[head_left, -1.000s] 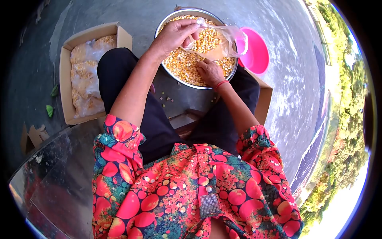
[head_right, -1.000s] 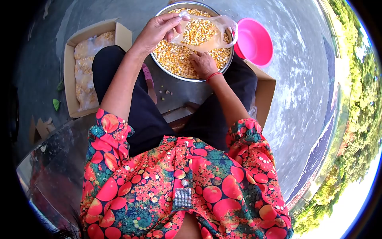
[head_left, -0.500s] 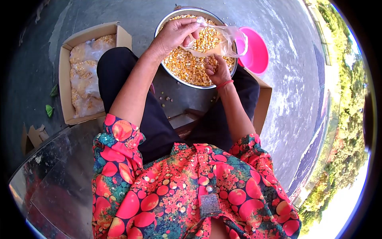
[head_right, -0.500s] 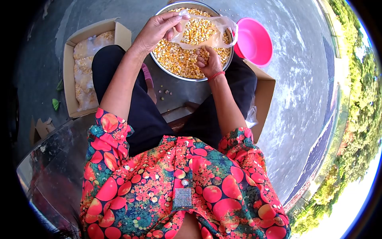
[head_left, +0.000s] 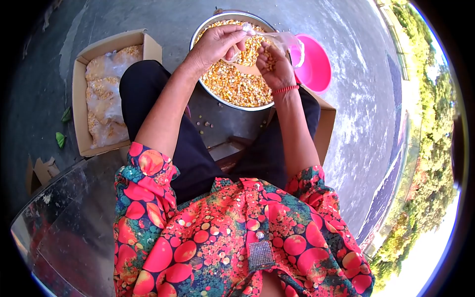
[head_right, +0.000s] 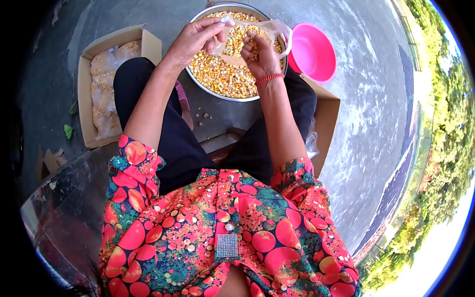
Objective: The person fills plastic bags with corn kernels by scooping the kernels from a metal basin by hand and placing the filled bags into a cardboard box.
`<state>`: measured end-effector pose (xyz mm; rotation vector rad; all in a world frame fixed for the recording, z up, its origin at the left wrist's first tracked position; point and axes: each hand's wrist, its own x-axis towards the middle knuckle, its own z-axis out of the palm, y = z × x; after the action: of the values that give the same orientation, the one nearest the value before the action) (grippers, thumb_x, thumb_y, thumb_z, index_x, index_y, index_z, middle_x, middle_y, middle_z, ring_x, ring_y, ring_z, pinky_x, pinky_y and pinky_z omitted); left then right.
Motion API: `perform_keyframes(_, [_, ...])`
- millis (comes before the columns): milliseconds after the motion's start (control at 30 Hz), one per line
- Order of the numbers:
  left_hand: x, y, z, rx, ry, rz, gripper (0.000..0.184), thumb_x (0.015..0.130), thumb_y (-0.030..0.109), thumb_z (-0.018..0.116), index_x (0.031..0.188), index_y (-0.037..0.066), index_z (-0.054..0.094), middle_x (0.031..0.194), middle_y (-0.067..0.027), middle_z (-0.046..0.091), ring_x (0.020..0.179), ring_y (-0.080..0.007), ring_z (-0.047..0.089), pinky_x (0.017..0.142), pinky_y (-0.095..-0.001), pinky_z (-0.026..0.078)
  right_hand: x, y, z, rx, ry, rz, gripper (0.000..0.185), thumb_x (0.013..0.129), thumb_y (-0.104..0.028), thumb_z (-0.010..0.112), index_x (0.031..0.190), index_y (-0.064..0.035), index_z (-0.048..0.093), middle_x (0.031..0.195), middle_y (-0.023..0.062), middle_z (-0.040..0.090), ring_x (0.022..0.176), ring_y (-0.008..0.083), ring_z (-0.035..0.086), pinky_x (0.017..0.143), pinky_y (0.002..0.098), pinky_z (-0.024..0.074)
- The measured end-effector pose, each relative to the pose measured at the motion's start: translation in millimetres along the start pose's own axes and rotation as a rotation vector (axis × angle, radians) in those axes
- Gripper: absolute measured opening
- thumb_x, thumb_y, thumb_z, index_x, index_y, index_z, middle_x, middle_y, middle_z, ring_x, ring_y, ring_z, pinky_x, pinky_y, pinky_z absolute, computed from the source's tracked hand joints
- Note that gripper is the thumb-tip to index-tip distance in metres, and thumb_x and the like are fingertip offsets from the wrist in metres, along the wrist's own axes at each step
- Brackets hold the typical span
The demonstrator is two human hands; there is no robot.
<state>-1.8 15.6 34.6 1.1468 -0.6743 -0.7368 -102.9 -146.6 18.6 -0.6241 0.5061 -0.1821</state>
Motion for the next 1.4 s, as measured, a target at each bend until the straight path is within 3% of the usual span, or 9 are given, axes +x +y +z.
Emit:
perform_keyframes(133, [0,0,-2,0.006,-0.012,0.004,0.026,0.090,0.021,0.047,0.106,0.006,0.060,0.066,0.0033,0.050,0.049,-0.0003,0.038,0.046,-0.0142,0.032,27,-11,-5,-0.078,0.112,-0.105,0.023,0.088,-0.018,0.044,0.102,-0.0013,0.051,0.098,0.0110,0.056,0.093,0.0223,0.052,0.084,0.0357,0.0419])
perform_keyframes(333, [0,-1,-3,0.010,-0.003,0.019,0.026,0.090,0.023,0.047,0.106,0.006,0.060,0.066,0.0035,0.051,0.049,-0.0001,0.039,0.046,-0.0142,0.033,16,-16,12,-0.445,0.217,-0.206,0.031,0.086,-0.023,0.048,0.104,0.0015,0.050,0.114,0.0117,0.049,0.111,0.0218,0.041,0.094,0.0391,0.0320])
perform_keyframes(500, [1,-2,-2,-0.016,-0.005,0.016,0.026,0.090,0.022,0.047,0.106,0.006,0.060,0.066,0.0037,0.050,0.049,-0.0001,0.039,0.046,-0.0142,0.033,-22,-17,6,-0.543,-0.259,-0.007,0.026,0.092,-0.023,0.039,0.098,-0.0020,0.054,0.092,0.0059,0.059,0.081,0.0163,0.056,0.077,0.0284,0.0445])
perform_keyframes(667, [-1,-1,-2,-0.004,-0.005,0.015,0.025,0.090,0.021,0.048,0.105,0.006,0.060,0.067,0.0035,0.051,0.049,0.0000,0.039,0.046,-0.0141,0.033,-50,0,-18,-1.197,-0.402,0.300,0.025,0.090,-0.022,0.045,0.096,-0.0022,0.059,0.090,0.0009,0.059,0.074,0.0091,0.055,0.065,0.0252,0.0480])
perform_keyframes(733, [-1,-1,-1,-0.004,0.004,-0.002,0.024,0.089,0.020,0.048,0.105,0.006,0.060,0.066,0.0034,0.051,0.049,0.0001,0.039,0.046,-0.0139,0.033,-35,11,-62,-1.375,-0.319,0.253,0.023,0.087,-0.022,0.050,0.097,-0.0039,0.059,0.090,0.0051,0.060,0.073,0.0130,0.057,0.063,0.0269,0.0486])
perform_keyframes(800, [-1,0,1,-0.002,0.005,-0.007,0.024,0.089,0.020,0.048,0.104,0.007,0.061,0.066,0.0034,0.051,0.049,0.0001,0.039,0.046,-0.0140,0.033,-27,21,-87,-1.910,0.070,-0.329,0.023,0.079,-0.021,0.053,0.095,-0.0052,0.058,0.089,0.0130,0.060,0.070,0.0263,0.059,0.061,0.0372,0.0490])
perform_keyframes(900, [-1,0,1,-0.006,0.006,-0.008,0.023,0.089,0.020,0.049,0.104,0.007,0.061,0.066,0.0033,0.051,0.049,0.0000,0.039,0.046,-0.0140,0.033,-19,39,-97,-2.098,0.177,-0.480,0.024,0.076,-0.019,0.052,0.095,-0.0046,0.055,0.092,0.0199,0.056,0.075,0.0361,0.058,0.066,0.0446,0.0479])
perform_keyframes(1133, [-1,0,0,-0.008,-0.007,0.001,0.023,0.089,0.019,0.048,0.105,0.007,0.061,0.066,0.0031,0.051,0.049,-0.0003,0.039,0.045,-0.0138,0.033,-11,82,-48,-2.063,0.120,-0.318,0.030,0.081,-0.022,0.047,0.106,-0.0058,0.048,0.098,0.0224,0.053,0.082,0.0366,0.058,0.070,0.0449,0.0476])
perform_keyframes(1400, [-2,1,0,0.007,0.004,-0.003,0.025,0.090,0.020,0.047,0.105,0.006,0.060,0.066,0.0028,0.052,0.049,-0.0002,0.039,0.045,-0.0137,0.033,-1,100,-45,-1.880,-0.392,-0.486,0.019,0.081,-0.028,0.052,0.088,-0.0105,0.051,0.085,0.0135,0.052,0.075,0.0320,0.056,0.065,0.0405,0.0458])
